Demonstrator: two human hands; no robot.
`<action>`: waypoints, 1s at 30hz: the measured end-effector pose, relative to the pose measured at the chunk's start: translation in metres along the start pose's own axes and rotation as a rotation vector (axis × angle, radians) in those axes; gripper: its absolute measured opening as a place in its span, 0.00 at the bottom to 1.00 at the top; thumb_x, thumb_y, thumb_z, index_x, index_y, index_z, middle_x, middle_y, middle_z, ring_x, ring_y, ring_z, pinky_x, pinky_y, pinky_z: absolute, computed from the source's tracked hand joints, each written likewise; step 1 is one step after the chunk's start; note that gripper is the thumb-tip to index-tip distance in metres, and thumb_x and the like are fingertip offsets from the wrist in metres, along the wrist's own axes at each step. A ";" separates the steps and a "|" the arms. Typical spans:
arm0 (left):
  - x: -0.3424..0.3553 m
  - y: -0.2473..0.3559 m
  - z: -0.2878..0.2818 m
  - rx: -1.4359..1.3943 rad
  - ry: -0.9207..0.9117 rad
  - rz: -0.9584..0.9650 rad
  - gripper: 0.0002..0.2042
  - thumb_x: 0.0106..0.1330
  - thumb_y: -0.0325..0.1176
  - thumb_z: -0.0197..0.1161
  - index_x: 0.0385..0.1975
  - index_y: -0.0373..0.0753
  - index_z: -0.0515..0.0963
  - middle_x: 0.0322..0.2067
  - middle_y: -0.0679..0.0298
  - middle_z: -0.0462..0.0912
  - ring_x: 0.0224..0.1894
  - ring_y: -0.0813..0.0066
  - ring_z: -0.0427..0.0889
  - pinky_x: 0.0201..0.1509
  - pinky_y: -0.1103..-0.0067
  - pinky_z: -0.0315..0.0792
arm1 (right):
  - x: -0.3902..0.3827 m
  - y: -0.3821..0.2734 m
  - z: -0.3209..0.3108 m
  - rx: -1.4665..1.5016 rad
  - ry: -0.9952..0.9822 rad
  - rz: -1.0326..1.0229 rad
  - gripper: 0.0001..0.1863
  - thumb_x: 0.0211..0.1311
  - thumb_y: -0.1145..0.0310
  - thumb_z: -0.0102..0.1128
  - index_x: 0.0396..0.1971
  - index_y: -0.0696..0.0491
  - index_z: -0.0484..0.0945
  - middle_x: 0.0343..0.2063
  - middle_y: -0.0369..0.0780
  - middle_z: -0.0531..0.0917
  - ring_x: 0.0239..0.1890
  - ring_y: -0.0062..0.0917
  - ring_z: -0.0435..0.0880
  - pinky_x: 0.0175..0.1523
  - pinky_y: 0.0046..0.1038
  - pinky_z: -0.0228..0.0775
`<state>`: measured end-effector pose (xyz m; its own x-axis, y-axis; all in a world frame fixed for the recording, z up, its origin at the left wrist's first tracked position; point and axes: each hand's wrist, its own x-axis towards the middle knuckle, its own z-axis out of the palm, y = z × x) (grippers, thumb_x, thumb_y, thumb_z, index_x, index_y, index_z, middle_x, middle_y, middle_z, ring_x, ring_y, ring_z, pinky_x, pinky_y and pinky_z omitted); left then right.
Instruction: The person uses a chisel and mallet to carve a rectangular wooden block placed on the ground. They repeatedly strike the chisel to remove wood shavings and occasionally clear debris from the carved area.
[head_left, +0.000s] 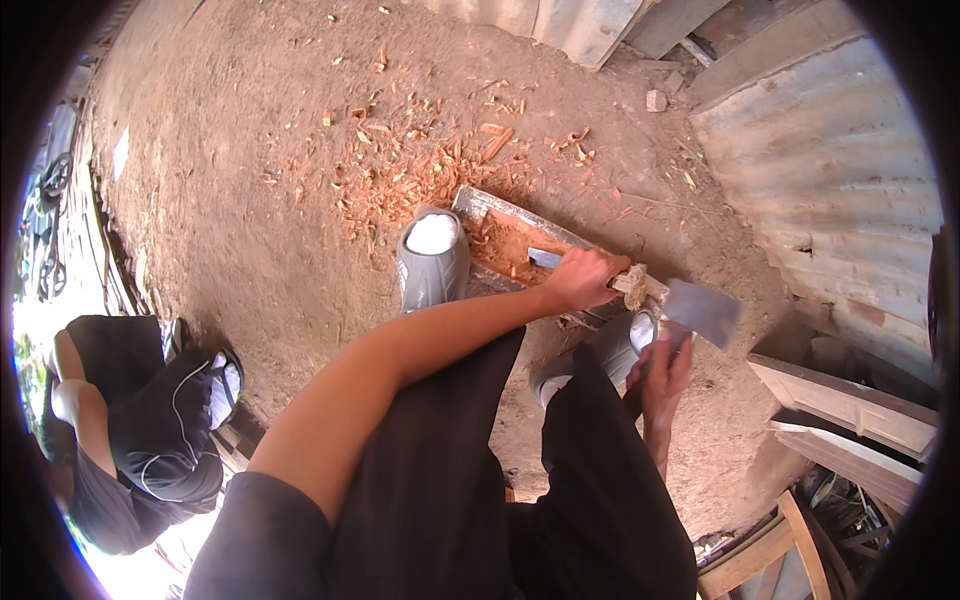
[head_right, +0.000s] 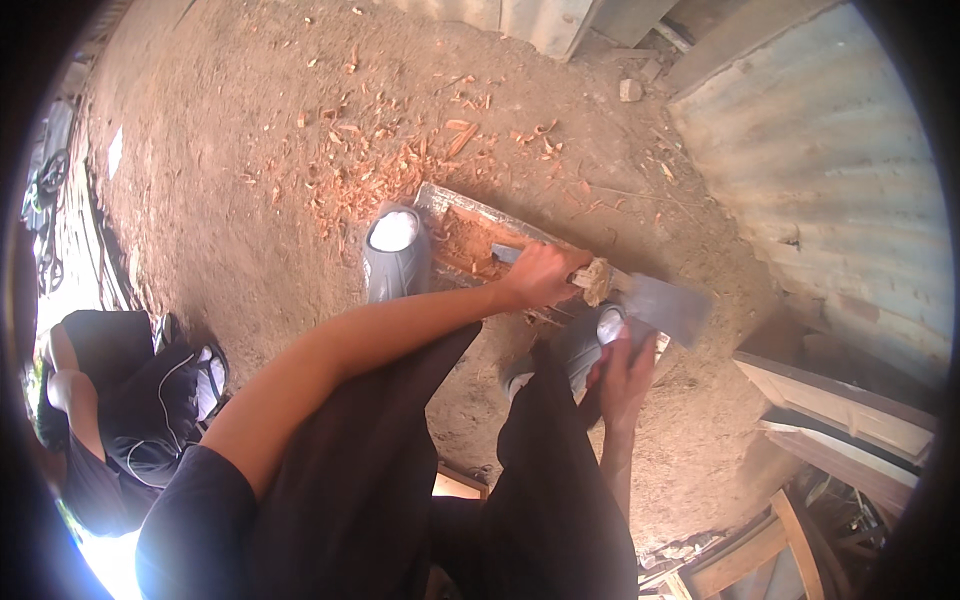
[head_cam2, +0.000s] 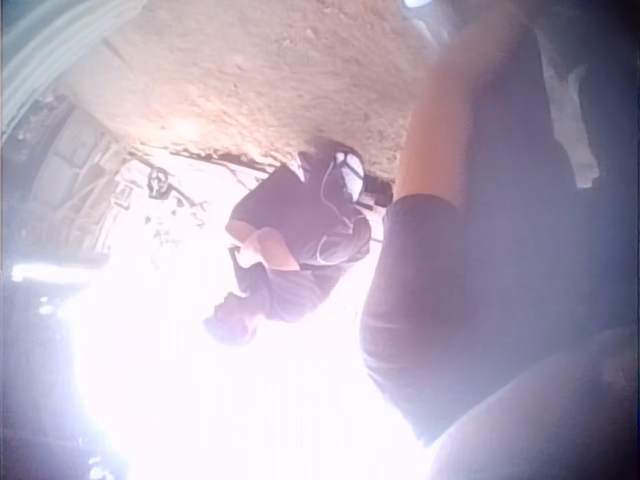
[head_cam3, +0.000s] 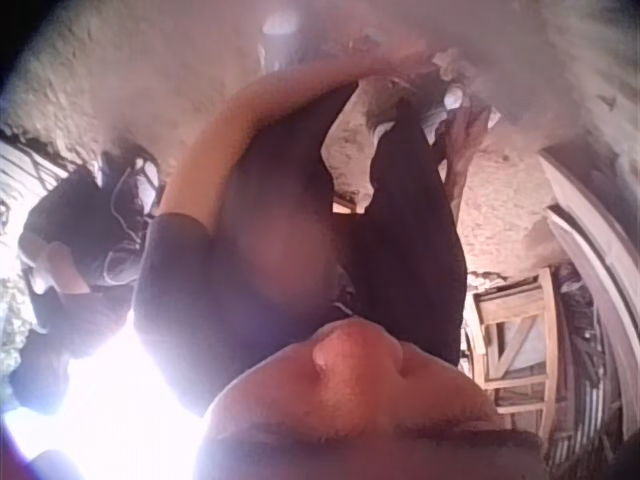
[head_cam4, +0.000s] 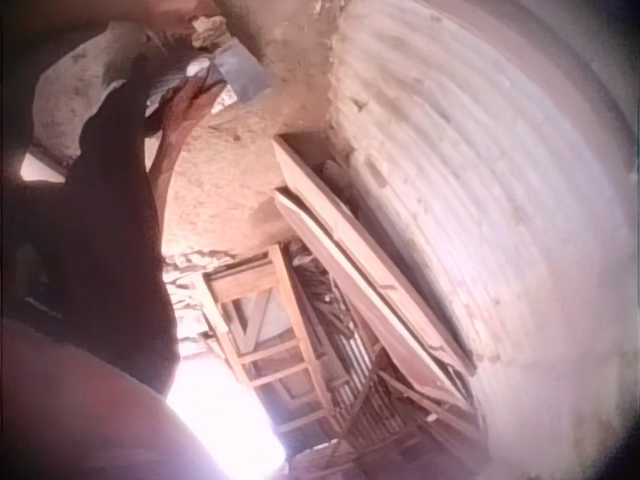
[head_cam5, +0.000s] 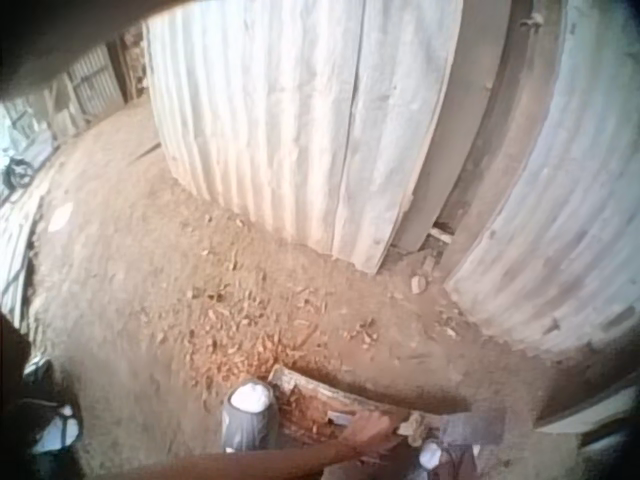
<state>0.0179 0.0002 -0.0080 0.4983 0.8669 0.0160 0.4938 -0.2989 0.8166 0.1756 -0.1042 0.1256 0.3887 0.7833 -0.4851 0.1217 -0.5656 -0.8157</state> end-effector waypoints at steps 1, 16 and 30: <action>0.000 -0.002 0.002 -0.011 0.019 0.005 0.17 0.56 0.40 0.72 0.43 0.43 0.79 0.27 0.51 0.86 0.32 0.47 0.88 0.36 0.55 0.78 | 0.004 -0.004 -0.007 -0.189 -0.192 0.013 0.15 0.80 0.59 0.52 0.51 0.56 0.70 0.22 0.34 0.73 0.14 0.17 0.71 0.18 0.23 0.65; -0.004 0.000 -0.007 0.023 -0.036 0.008 0.20 0.52 0.37 0.72 0.47 0.43 0.82 0.27 0.52 0.87 0.30 0.48 0.87 0.35 0.56 0.77 | -0.002 -0.010 -0.014 0.034 -0.033 0.114 0.14 0.80 0.57 0.51 0.54 0.51 0.71 0.24 0.33 0.73 0.16 0.15 0.71 0.18 0.21 0.63; -0.006 -0.002 -0.006 0.008 -0.048 -0.002 0.22 0.53 0.40 0.75 0.49 0.44 0.83 0.29 0.52 0.88 0.33 0.49 0.88 0.36 0.58 0.79 | 0.002 0.006 -0.008 -0.154 -0.162 0.109 0.16 0.80 0.60 0.53 0.55 0.56 0.70 0.22 0.34 0.72 0.15 0.18 0.71 0.18 0.23 0.64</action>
<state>0.0097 -0.0025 -0.0061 0.5304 0.8476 -0.0134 0.5002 -0.3002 0.8122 0.1847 -0.1084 0.1220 0.2576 0.7398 -0.6215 0.2301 -0.6717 -0.7042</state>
